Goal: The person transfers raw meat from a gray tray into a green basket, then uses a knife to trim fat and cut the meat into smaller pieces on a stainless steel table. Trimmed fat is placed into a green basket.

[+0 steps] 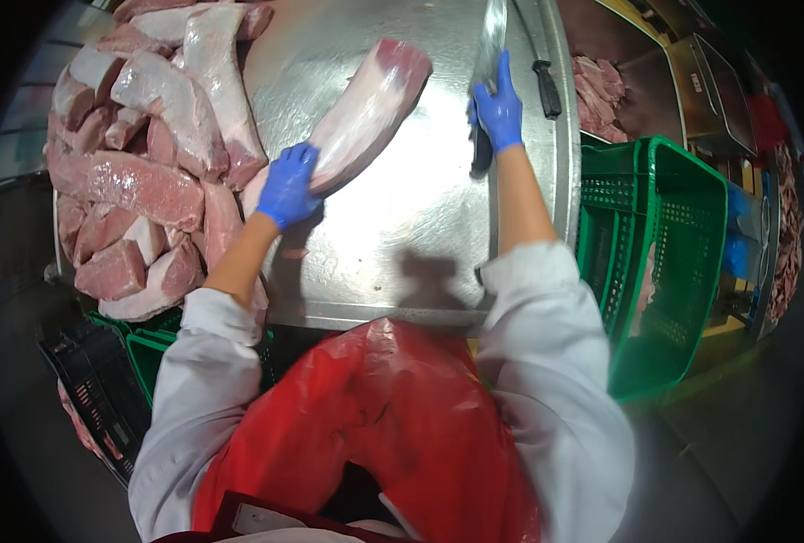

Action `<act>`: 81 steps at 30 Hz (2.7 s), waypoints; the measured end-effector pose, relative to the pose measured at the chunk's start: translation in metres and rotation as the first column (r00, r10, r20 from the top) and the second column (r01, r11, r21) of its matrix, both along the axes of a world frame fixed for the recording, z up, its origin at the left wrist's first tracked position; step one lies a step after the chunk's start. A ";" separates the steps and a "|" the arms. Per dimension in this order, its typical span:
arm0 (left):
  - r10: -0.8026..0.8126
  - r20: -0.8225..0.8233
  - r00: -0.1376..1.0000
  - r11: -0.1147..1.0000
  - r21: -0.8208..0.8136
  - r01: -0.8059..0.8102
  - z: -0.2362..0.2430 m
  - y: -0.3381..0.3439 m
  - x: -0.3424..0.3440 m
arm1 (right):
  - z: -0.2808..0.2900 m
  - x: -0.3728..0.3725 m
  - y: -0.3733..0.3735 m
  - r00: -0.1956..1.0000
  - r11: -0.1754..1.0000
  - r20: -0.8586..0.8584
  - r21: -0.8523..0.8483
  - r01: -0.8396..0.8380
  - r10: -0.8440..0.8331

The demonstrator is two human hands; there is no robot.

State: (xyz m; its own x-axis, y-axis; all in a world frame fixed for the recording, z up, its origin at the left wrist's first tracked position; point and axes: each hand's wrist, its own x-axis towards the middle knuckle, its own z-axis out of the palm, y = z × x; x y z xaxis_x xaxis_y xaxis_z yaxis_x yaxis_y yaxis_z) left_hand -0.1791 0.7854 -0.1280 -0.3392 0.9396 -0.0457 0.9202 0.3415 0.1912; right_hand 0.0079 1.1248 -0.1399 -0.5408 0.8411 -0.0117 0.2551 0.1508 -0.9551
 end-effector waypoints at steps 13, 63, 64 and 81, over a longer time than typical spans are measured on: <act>-0.169 -0.351 0.921 0.985 -0.042 0.165 -0.014 0.235 0.084 | -0.002 0.171 -0.107 0.974 0.920 -0.122 -0.368 0.135 -0.192; 0.236 0.608 0.758 0.712 0.423 -0.561 0.030 0.176 0.072 | -0.021 0.040 -0.190 0.883 0.868 0.076 -0.239 -0.435 0.463; 0.159 0.528 0.834 0.710 0.527 -0.468 0.011 0.178 0.084 | 0.001 0.073 -0.209 0.863 0.794 0.034 -0.412 -0.447 0.504; -0.011 0.578 0.816 0.408 0.747 -0.524 0.041 0.180 0.150 | -0.028 0.024 -0.232 0.962 0.494 -0.252 -0.826 -0.271 0.106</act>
State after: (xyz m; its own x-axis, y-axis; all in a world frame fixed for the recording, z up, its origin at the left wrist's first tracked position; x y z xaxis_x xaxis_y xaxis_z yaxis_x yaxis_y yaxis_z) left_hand -0.0287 0.9650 -0.0865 -0.7583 0.4289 0.4910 0.5249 -0.0449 0.8500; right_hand 0.0315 0.8932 -0.1683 -0.7485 0.3485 -0.5641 0.1689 -0.7225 -0.6704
